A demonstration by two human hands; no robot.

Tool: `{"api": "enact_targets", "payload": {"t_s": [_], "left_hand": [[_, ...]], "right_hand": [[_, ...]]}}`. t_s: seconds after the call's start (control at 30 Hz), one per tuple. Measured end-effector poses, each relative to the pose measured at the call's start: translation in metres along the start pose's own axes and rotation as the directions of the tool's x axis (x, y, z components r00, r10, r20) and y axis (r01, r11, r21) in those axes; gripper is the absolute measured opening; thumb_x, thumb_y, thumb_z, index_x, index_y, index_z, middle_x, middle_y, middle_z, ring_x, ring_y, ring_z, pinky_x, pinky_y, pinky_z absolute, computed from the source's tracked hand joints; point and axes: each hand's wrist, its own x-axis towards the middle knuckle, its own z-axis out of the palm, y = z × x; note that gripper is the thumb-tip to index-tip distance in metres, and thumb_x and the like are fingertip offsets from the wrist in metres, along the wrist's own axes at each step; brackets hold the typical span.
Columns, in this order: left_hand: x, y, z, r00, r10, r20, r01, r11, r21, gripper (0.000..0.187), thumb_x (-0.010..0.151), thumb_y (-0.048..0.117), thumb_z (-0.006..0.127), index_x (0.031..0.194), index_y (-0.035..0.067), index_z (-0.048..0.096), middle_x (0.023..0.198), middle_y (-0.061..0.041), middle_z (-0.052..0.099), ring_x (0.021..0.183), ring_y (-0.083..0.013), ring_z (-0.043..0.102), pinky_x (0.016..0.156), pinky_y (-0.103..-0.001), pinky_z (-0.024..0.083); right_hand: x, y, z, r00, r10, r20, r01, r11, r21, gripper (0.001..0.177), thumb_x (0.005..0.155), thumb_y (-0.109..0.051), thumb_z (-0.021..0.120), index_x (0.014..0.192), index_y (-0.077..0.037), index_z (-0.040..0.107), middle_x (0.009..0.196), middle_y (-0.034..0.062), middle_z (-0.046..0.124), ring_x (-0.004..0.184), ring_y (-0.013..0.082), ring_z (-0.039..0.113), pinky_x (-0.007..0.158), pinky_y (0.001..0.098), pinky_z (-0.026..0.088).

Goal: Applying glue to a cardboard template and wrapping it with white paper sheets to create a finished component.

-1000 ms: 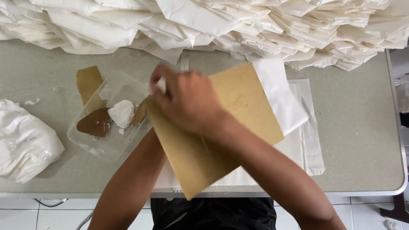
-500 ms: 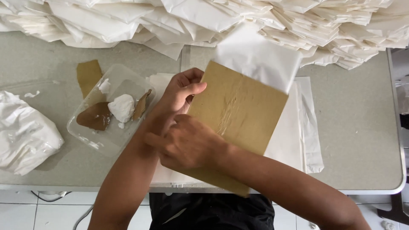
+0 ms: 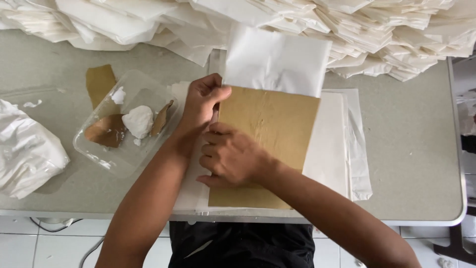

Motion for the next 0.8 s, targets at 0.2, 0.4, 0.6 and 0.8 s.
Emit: {"api": "enact_targets", "payload": {"t_s": [0.2,0.4,0.6,0.8], "left_hand": [[0.001,0.004,0.007,0.960,0.120,-0.251,0.003,0.897,0.441,0.033,0.092,0.020,0.080,0.071,0.002,0.063,0.050,-0.014,0.059,0.045,-0.0158,0.061,0.044,-0.024,0.043],[-0.007,0.023,0.029,0.942,0.023,-0.335,0.143,0.876,0.461,0.027,0.088,0.024,0.082,0.074,0.005,0.070,0.054,-0.013,0.065,0.049,-0.0135,0.065,0.048,-0.024,0.050],[-0.013,0.040,0.046,0.914,0.031,-0.405,0.187,0.853,0.487,0.019,0.086,0.023,0.079,0.075,0.008,0.075,0.054,-0.006,0.064,0.050,-0.0089,0.063,0.051,-0.021,0.047],[-0.011,0.048,0.051,0.890,0.147,-0.431,0.108,0.851,0.513,0.019,0.088,0.018,0.078,0.071,0.011,0.073,0.055,0.008,0.057,0.053,-0.0013,0.043,0.050,-0.022,0.034]], "right_hand": [[0.008,-0.008,-0.004,0.999,0.008,0.035,-0.008,1.000,-0.019,0.040,0.085,-0.042,0.059,0.057,-0.014,0.058,0.054,0.0038,0.057,0.058,0.0224,0.057,0.086,0.0395,0.051],[0.010,-0.018,-0.011,0.990,0.054,0.128,-0.050,0.998,-0.034,0.041,0.084,-0.041,0.057,0.053,-0.014,0.054,0.049,0.0045,0.052,0.052,0.0220,0.052,0.078,0.0388,0.049],[0.013,-0.033,-0.017,0.968,0.051,0.245,-0.044,0.998,-0.036,0.042,0.089,-0.036,0.054,0.052,-0.016,0.058,0.046,0.0032,0.051,0.049,0.0189,0.051,0.071,0.0380,0.045],[0.007,-0.059,-0.017,0.926,-0.012,0.378,0.026,0.999,-0.033,0.048,0.098,-0.042,0.057,0.056,-0.019,0.066,0.052,0.0029,0.060,0.053,0.0225,0.051,0.073,0.0393,0.040]]}}
